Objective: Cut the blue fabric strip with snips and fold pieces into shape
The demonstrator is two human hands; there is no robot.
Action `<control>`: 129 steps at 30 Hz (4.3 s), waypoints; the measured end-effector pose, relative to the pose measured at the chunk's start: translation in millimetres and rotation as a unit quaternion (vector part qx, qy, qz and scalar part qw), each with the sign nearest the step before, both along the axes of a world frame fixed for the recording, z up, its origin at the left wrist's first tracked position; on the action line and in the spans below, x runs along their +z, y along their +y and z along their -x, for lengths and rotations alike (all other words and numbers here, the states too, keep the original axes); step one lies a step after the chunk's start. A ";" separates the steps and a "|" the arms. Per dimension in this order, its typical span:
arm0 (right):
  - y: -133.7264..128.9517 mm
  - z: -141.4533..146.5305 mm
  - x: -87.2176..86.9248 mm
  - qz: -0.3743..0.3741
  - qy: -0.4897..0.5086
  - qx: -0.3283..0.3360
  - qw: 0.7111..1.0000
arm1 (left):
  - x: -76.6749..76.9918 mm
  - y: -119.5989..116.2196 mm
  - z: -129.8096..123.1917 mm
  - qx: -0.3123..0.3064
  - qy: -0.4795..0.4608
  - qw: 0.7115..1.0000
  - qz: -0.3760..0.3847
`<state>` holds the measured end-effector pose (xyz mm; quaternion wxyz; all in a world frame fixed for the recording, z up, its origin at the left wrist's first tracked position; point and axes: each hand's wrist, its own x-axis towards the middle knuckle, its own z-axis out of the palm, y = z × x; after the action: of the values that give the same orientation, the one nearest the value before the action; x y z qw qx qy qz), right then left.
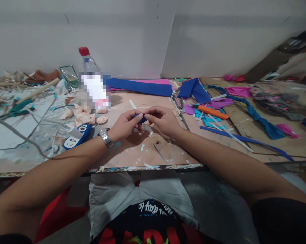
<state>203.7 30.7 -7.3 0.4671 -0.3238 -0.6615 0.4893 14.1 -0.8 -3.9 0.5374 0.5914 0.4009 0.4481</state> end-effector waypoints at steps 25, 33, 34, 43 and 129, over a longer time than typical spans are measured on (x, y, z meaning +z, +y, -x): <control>2.3 -7.1 0.7 -0.177 -0.128 -0.006 0.976 | 0.2 2.9 0.9 0.020 -0.034 0.996 0.076; -2.5 2.0 -1.7 0.023 -0.033 -0.026 0.999 | 1.4 0.7 2.8 0.020 0.054 0.998 0.015; -2.8 2.0 -0.9 0.018 -0.036 -0.031 0.999 | 1.2 0.5 2.5 0.019 0.057 0.998 0.018; 0.3 -5.1 1.4 -0.230 -0.134 -0.053 0.962 | -1.3 1.0 -1.5 -0.001 -0.104 0.984 0.145; 9.5 -13.2 -0.1 -0.275 -0.180 0.003 0.945 | 2.7 -0.1 -3.2 -0.011 -0.075 0.980 0.182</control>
<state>216.8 40.3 -7.5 0.4098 -0.2636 -0.8442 0.2235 17.3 -0.9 -1.2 0.6695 0.4532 0.4272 0.4048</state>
